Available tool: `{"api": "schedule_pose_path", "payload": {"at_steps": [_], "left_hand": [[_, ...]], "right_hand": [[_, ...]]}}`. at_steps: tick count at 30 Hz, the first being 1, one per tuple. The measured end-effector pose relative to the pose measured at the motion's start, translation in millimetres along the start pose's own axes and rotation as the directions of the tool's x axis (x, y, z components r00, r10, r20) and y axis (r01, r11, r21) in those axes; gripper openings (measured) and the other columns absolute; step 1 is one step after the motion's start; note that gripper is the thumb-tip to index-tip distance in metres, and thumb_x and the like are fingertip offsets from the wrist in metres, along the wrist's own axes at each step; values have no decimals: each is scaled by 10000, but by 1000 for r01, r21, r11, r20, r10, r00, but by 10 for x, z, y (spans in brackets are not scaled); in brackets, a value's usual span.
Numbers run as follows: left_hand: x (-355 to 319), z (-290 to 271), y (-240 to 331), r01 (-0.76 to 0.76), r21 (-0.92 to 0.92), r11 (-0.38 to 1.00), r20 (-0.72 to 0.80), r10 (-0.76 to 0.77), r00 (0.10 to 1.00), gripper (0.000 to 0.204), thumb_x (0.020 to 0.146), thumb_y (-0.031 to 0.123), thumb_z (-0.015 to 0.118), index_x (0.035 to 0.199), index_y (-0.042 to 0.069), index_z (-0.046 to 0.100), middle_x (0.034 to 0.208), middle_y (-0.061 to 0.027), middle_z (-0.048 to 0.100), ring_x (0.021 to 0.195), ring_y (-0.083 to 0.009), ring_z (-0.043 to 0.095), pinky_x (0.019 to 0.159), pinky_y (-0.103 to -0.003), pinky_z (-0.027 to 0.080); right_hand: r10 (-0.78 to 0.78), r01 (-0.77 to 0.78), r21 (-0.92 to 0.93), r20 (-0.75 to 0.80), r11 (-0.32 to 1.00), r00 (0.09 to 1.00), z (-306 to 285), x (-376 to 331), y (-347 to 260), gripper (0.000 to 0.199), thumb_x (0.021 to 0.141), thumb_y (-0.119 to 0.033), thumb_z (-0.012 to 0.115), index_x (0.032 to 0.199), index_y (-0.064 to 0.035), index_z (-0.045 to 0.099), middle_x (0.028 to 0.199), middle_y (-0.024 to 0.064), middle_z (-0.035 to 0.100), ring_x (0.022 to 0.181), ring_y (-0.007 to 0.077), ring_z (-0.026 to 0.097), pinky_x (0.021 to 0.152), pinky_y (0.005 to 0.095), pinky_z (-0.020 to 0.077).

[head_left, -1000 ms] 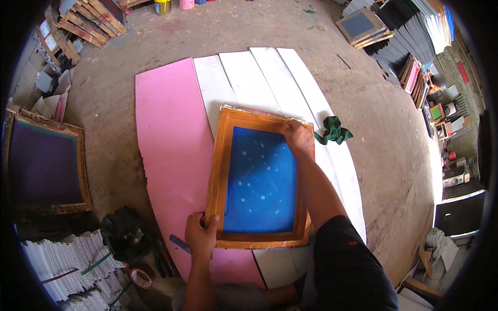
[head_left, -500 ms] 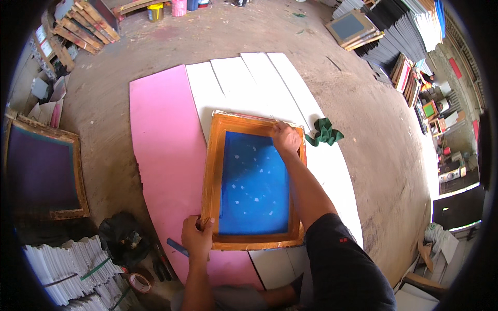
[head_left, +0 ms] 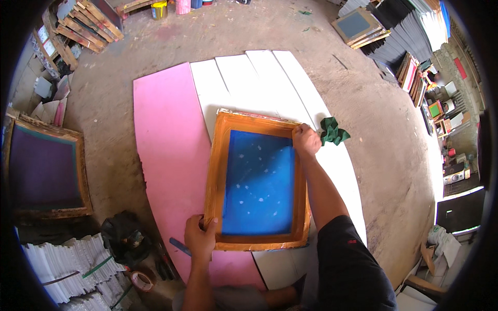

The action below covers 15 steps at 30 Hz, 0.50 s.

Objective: The person sits on the floor and wipes the wooden frame of a screen with a yellow cloth. They then use a small tool to scrape or adjust the frame edges.

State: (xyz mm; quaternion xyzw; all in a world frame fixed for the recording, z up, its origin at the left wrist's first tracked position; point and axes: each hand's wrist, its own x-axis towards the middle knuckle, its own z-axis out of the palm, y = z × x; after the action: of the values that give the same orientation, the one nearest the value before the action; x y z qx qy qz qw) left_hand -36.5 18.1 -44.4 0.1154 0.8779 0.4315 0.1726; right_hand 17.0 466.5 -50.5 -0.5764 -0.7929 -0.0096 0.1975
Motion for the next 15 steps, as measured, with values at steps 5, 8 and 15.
{"api": "schedule_pose_path", "payload": {"at_steps": [5,8,15], "left_hand": [[-2,-40,60,52,52,997,43,-54,998,384,848,344,846,1012,33,689,957,-136,652,865,-340,658,754,-453,511],[-3,-38,80,65,47,997,50,-68,996,401,845,368,840,1012,36,690,963,-141,654,873,-350,658,759,-462,510],[3,-56,63,15,116,993,48,-21,999,409,848,308,867,1074,14,695,996,-147,685,890,-320,684,800,-427,532]], "right_hand": [[51,-52,-5,-16,999,999,47,14,125,264,945,-343,648,955,-126,799,915,173,777,838,377,762,728,512,606],[-34,33,8,25,999,999,63,-23,-80,243,967,-335,636,974,-149,793,942,153,778,867,383,753,757,511,596],[-278,257,247,55,934,959,373,-486,-1285,192,943,-317,681,984,-157,779,975,146,767,899,401,729,797,525,580]]}}
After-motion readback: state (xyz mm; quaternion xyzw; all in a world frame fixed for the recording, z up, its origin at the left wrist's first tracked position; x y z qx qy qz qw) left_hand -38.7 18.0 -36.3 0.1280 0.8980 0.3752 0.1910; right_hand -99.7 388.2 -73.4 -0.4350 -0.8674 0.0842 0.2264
